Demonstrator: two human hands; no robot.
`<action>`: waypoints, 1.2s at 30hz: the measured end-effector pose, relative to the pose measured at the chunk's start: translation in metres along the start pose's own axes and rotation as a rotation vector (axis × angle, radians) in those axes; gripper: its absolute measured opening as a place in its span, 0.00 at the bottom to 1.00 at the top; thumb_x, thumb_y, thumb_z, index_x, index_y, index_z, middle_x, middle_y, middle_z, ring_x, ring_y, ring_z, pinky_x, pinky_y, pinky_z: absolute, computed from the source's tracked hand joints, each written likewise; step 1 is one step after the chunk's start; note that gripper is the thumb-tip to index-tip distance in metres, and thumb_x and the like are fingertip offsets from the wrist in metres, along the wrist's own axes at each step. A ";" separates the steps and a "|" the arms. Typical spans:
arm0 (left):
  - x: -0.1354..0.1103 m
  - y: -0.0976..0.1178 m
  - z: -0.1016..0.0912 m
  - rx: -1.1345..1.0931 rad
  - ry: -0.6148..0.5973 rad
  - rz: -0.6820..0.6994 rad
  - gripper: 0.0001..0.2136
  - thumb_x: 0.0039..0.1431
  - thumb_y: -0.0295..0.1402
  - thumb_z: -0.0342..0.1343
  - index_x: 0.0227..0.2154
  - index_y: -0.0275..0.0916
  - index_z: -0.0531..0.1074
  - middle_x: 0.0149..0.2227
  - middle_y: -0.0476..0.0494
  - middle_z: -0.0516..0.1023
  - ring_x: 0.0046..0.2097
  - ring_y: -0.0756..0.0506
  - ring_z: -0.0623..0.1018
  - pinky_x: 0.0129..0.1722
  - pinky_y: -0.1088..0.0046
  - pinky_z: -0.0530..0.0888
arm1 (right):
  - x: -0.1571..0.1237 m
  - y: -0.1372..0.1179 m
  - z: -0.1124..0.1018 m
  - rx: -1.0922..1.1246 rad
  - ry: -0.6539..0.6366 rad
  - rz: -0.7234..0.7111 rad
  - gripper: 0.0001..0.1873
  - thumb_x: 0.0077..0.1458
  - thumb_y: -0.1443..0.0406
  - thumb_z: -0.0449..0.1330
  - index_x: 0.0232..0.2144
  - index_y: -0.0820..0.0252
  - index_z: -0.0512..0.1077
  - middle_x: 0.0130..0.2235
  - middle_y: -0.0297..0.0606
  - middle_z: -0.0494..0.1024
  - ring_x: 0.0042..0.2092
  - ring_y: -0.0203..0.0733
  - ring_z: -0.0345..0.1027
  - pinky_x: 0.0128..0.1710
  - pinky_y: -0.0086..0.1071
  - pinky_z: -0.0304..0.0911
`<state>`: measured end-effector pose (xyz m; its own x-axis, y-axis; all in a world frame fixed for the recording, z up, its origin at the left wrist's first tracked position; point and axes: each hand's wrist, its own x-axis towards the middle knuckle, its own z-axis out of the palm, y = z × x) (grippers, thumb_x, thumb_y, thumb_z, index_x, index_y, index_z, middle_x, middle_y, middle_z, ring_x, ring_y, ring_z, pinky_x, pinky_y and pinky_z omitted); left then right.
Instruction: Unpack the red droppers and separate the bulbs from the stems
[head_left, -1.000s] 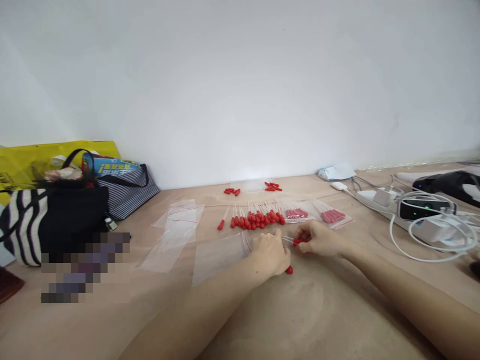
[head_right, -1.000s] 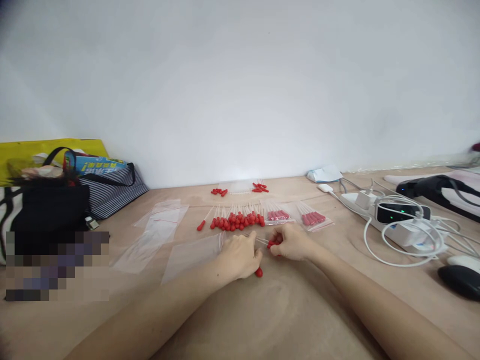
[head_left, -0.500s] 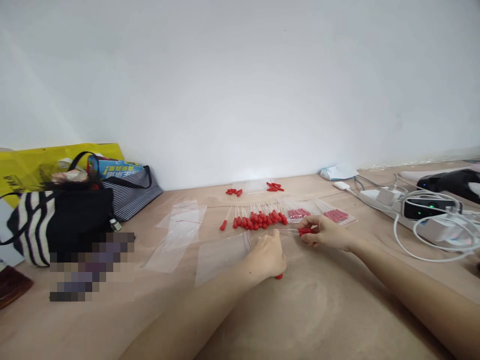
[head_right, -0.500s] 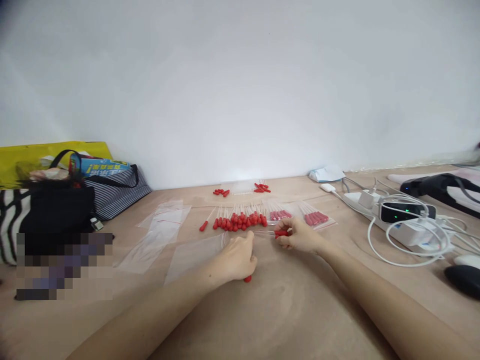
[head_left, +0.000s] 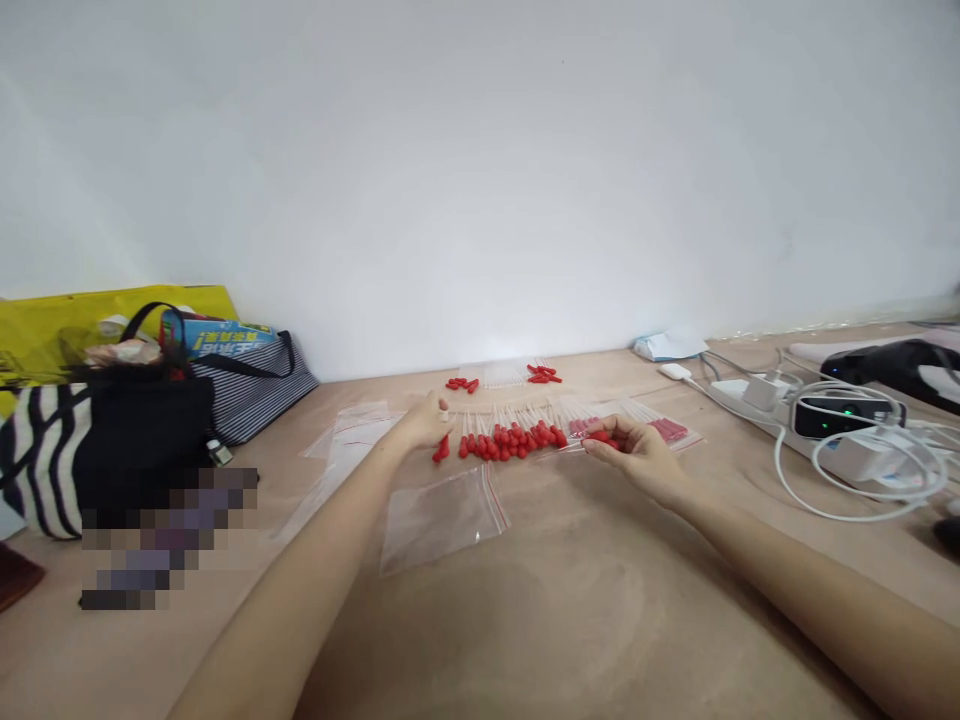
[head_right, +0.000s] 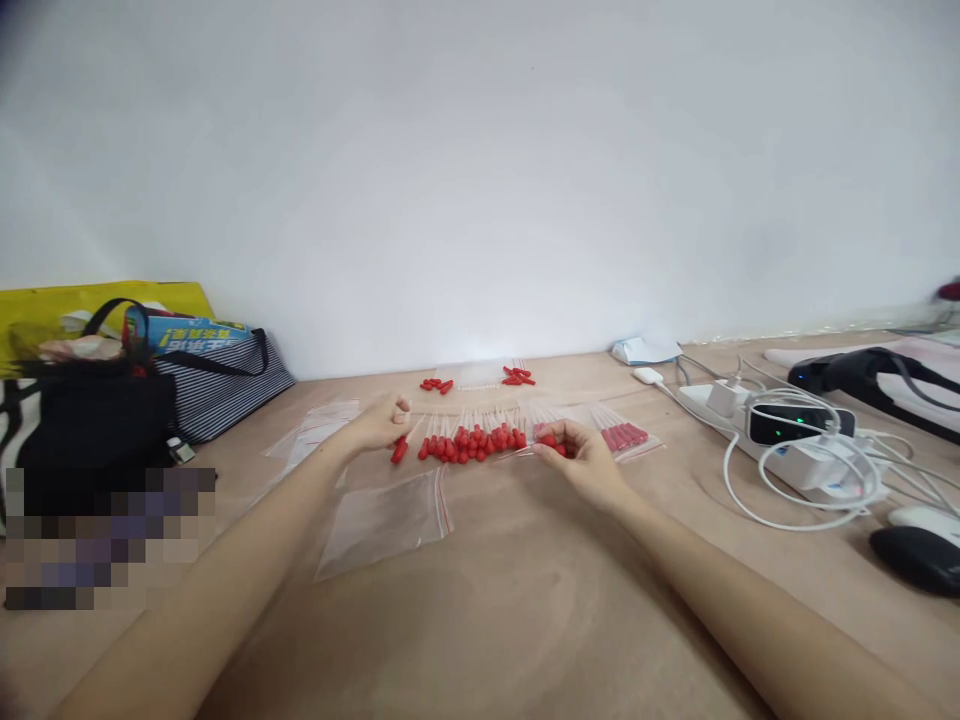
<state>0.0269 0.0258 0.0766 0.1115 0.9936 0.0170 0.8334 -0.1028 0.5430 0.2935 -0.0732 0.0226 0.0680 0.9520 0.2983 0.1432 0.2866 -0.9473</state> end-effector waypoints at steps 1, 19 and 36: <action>0.007 -0.007 -0.001 0.001 0.003 -0.005 0.13 0.42 0.22 0.52 0.34 0.37 0.61 0.15 0.57 0.65 0.18 0.52 0.67 0.22 0.78 0.64 | 0.000 -0.003 0.002 0.018 0.011 -0.022 0.18 0.38 0.55 0.62 0.29 0.61 0.68 0.29 0.36 0.72 0.29 0.34 0.65 0.29 0.28 0.60; 0.002 -0.046 0.032 -0.070 0.234 0.002 0.07 0.50 0.34 0.50 0.30 0.37 0.67 0.29 0.44 0.74 0.33 0.46 0.73 0.33 0.72 0.66 | 0.042 0.003 0.097 -0.386 0.083 -0.582 0.07 0.49 0.68 0.53 0.32 0.58 0.69 0.32 0.38 0.70 0.35 0.37 0.64 0.37 0.31 0.61; -0.010 -0.053 0.046 -0.221 0.228 0.102 0.09 0.53 0.35 0.47 0.30 0.37 0.71 0.33 0.45 0.76 0.35 0.46 0.74 0.37 0.72 0.68 | 0.060 0.012 0.134 -0.743 -0.187 -0.518 0.17 0.49 0.53 0.55 0.29 0.60 0.72 0.29 0.38 0.69 0.33 0.38 0.62 0.33 0.30 0.56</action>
<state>0.0062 0.0195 0.0088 0.0434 0.9662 0.2541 0.6837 -0.2142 0.6976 0.1669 0.0016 0.0132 -0.3329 0.7445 0.5787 0.7119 0.6009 -0.3635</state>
